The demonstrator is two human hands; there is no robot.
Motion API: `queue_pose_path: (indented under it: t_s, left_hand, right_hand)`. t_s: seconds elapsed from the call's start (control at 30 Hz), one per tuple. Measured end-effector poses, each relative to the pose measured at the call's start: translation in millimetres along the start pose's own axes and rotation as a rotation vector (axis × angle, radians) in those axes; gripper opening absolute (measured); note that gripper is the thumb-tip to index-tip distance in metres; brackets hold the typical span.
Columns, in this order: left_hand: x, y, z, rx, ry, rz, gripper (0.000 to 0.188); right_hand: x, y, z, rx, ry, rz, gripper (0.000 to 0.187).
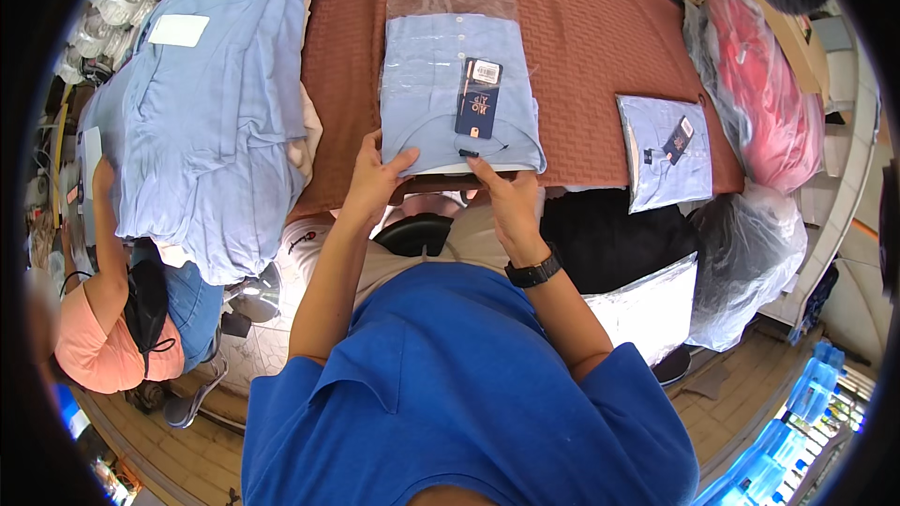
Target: The person places a folded shirt into a plastic bag, seals the bag, and then lays out a second light blue shirt on a table. The person smooths the fabric, places a cardboard insert onto the back of the shirt, and begins folding the sleeves and sides over the insert.
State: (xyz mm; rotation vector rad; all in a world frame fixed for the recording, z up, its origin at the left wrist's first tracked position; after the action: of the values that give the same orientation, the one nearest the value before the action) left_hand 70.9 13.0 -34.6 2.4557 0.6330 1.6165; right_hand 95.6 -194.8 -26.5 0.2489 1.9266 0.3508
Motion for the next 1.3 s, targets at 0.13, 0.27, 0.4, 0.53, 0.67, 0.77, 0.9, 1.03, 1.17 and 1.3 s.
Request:
queue_pose_path:
  t_s: [0.13,0.27,0.4,0.53,0.67,0.77,0.9,1.03,1.17,1.3]
  left_hand:
    - [-1,1,1,-0.003,0.010,-0.003,0.063]
    - [5,3,-1,0.006,-0.003,0.001,0.061]
    - [5,6,-1,-0.044,-0.065,-0.056,0.059]
    - [8,2,-2,-0.026,-0.025,0.062,0.059]
    - [48,2,-21,0.263,0.429,1.086,0.055]
    - [97,49,-41,0.377,0.755,1.351,0.044]
    - [67,86,-4,-0.179,0.584,1.013,0.023]
    - [59,115,8,-0.258,0.883,1.205,0.027]
    - [61,115,18,-0.136,1.112,1.459,0.030]
    - [75,111,15,-0.107,1.129,1.376,0.027]
  right_hand:
    - [-1,3,5,0.046,-0.067,0.000,0.031]
    - [2,12,7,0.038,0.100,0.270,0.023]
    - [9,22,6,0.034,0.146,0.392,0.030]
    - [8,39,15,-0.066,0.103,0.460,0.038]
    - [18,35,18,-0.093,0.080,0.518,0.036]
    - [21,31,18,-0.091,0.047,0.524,0.034]
    - [24,35,16,-0.132,0.107,0.541,0.034]
    - [28,32,14,-0.144,0.130,0.500,0.033]
    - [30,30,16,-0.090,0.069,0.456,0.031]
    - [32,29,18,-0.154,0.082,0.491,0.034]
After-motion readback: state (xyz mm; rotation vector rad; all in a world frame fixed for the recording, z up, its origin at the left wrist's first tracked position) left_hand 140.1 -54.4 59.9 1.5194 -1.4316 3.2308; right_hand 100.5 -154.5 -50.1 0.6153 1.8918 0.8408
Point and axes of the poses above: each hand's wrist, its own z-axis towards the middle knuckle, its own y-axis out of the palm, x = y × z, the point moved 8 cm from there along z, towards the middle knuckle, and after that the axes turned 3 degrees about -x, right-handed, at the moved point
